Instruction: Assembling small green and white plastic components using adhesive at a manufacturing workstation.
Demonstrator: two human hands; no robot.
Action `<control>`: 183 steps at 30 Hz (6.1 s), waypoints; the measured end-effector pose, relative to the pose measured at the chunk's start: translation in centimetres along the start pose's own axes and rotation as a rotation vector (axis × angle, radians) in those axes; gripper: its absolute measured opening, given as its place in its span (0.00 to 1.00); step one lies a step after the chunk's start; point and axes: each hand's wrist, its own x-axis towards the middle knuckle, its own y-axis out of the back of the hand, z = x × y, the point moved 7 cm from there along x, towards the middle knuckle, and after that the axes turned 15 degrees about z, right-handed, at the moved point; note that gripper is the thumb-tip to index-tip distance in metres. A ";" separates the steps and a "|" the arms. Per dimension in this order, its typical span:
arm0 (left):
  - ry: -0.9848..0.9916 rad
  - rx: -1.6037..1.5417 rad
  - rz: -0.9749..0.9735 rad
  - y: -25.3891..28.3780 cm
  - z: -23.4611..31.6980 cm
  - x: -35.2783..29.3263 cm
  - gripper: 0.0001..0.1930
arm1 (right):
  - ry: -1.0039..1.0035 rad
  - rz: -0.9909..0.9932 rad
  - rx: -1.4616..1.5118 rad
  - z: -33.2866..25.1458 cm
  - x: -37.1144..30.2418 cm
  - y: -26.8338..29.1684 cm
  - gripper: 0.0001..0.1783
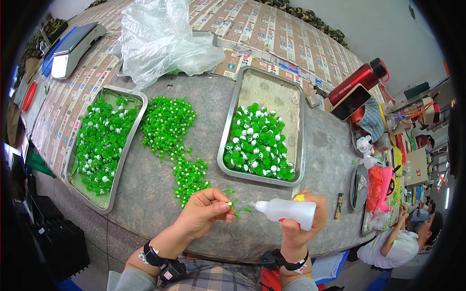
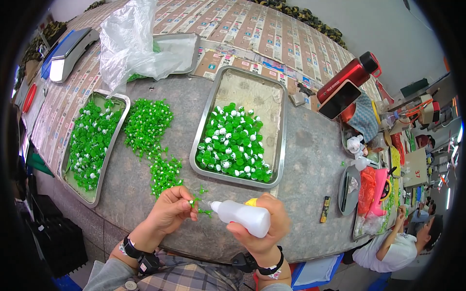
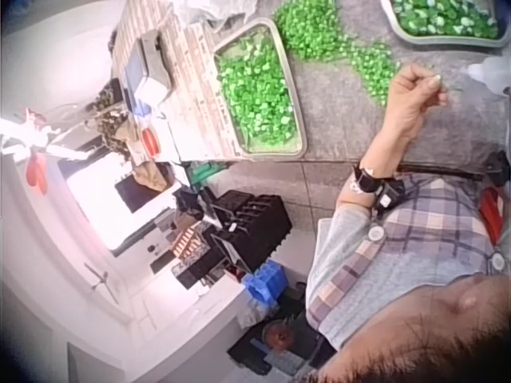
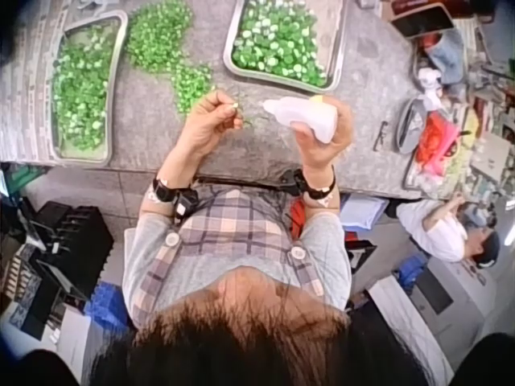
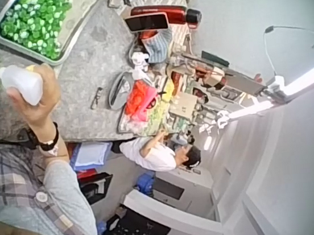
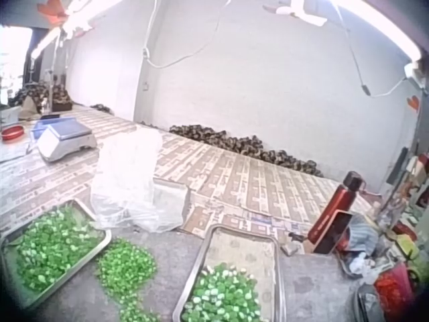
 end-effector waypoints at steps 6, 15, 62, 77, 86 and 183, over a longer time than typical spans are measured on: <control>-0.106 0.047 0.019 -0.2 0.4 -0.1 0.04 | 0.099 -0.045 0.205 -0.4 0.3 0.7 0.25; -0.311 0.152 0.074 -0.1 1.5 -0.2 0.05 | 0.132 -0.086 0.181 -0.1 0.2 0.3 0.23; -0.246 0.108 0.107 0.4 1.3 -0.2 0.05 | 0.309 -0.602 -0.631 5.8 6.4 -2.3 0.07; -0.213 0.133 -0.153 -1.5 0.7 -0.8 0.04 | -0.627 -0.778 0.294 4.6 -3.3 -5.2 0.09; -0.229 0.135 -0.131 -1.8 1.2 -0.8 0.05 | -0.419 -0.828 0.217 4.2 -3.1 -5.1 0.12; -0.158 0.220 0.066 -0.1 0.3 -0.4 0.05 | -0.192 0.136 -0.239 13.0 7.7 10.8 0.22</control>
